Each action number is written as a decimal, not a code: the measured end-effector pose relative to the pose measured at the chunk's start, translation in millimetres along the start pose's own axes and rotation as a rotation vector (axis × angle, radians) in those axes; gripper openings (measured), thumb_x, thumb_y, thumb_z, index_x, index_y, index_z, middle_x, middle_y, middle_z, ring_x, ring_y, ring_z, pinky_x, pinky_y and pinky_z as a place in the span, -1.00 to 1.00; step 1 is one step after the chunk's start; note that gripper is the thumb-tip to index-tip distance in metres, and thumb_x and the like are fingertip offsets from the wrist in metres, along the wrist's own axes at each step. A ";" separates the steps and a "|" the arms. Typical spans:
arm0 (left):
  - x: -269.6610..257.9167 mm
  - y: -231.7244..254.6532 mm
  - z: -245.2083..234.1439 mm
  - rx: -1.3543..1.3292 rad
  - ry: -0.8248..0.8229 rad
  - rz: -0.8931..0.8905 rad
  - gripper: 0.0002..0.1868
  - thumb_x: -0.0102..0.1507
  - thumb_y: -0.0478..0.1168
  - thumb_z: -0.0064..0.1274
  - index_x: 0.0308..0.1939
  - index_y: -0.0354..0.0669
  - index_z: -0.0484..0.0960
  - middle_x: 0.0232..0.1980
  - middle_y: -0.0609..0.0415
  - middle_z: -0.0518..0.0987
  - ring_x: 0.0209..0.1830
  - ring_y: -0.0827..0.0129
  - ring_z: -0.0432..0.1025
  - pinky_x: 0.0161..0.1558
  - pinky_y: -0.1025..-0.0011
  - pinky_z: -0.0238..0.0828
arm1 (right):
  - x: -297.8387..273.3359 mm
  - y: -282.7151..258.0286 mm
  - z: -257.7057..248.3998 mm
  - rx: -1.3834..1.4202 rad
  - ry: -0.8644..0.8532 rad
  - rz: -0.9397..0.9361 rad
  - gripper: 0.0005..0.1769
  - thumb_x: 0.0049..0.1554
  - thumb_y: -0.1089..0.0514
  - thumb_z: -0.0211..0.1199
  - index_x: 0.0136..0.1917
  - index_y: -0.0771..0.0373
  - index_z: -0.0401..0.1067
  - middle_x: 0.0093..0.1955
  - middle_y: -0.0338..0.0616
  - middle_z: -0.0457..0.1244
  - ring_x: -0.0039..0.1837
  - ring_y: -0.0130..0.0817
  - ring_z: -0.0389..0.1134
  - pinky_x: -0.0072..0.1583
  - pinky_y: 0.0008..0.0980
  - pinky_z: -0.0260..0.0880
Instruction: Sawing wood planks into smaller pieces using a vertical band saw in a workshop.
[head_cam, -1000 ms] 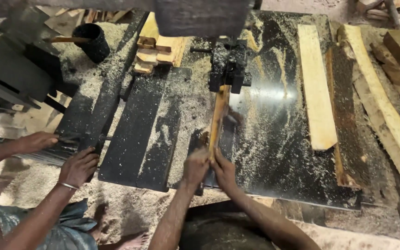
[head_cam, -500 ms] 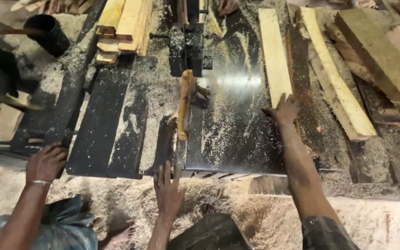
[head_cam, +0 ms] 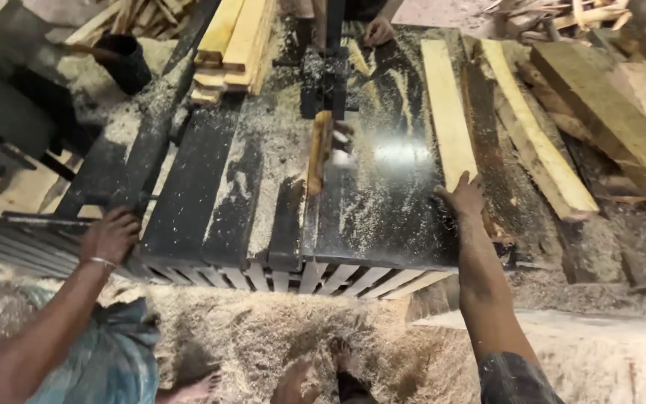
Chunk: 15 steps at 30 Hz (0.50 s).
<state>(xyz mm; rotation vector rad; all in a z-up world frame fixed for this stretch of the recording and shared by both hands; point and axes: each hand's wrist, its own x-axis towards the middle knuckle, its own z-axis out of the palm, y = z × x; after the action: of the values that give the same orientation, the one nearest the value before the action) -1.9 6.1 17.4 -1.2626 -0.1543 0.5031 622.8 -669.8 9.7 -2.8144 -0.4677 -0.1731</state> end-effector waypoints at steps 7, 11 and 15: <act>-29.9 -40.9 -65.9 -1.111 -0.091 0.008 -0.20 0.26 -0.02 -0.12 0.54 -0.28 0.12 0.43 -0.20 0.31 0.45 0.07 0.22 0.55 0.17 0.13 | 34.1 -10.4 -17.5 -0.280 -0.314 -0.030 -0.01 -0.04 -0.53 0.41 0.26 0.35 0.43 -0.01 0.20 0.45 0.09 0.06 0.50 0.49 0.09 0.33; -78.4 -48.1 -213.4 -1.727 -0.222 0.060 -0.13 0.22 0.08 -0.06 0.55 -0.19 0.15 0.45 -0.19 0.35 0.44 0.06 0.30 0.49 0.14 0.23 | 71.8 12.6 -23.1 -0.181 -0.216 -0.254 -0.37 0.01 -0.12 0.50 0.14 0.35 0.40 -0.04 0.29 0.42 0.02 0.18 0.45 0.07 0.09 0.50; -148.7 -97.1 -363.0 -2.339 -0.372 0.107 -0.06 0.17 0.19 0.00 0.57 -0.10 0.18 0.48 -0.18 0.39 0.43 0.05 0.37 0.44 0.11 0.33 | 14.7 -17.1 -98.3 0.712 -0.583 0.092 -0.65 0.07 0.12 0.32 0.09 0.33 0.51 0.01 0.09 0.47 0.02 -0.10 0.56 0.05 -0.18 0.62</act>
<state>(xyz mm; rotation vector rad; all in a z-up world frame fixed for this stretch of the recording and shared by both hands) 32.4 -396.5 19.9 -3.4129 -1.2462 0.5309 623.9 -678.8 110.1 -2.1275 -0.4072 0.7088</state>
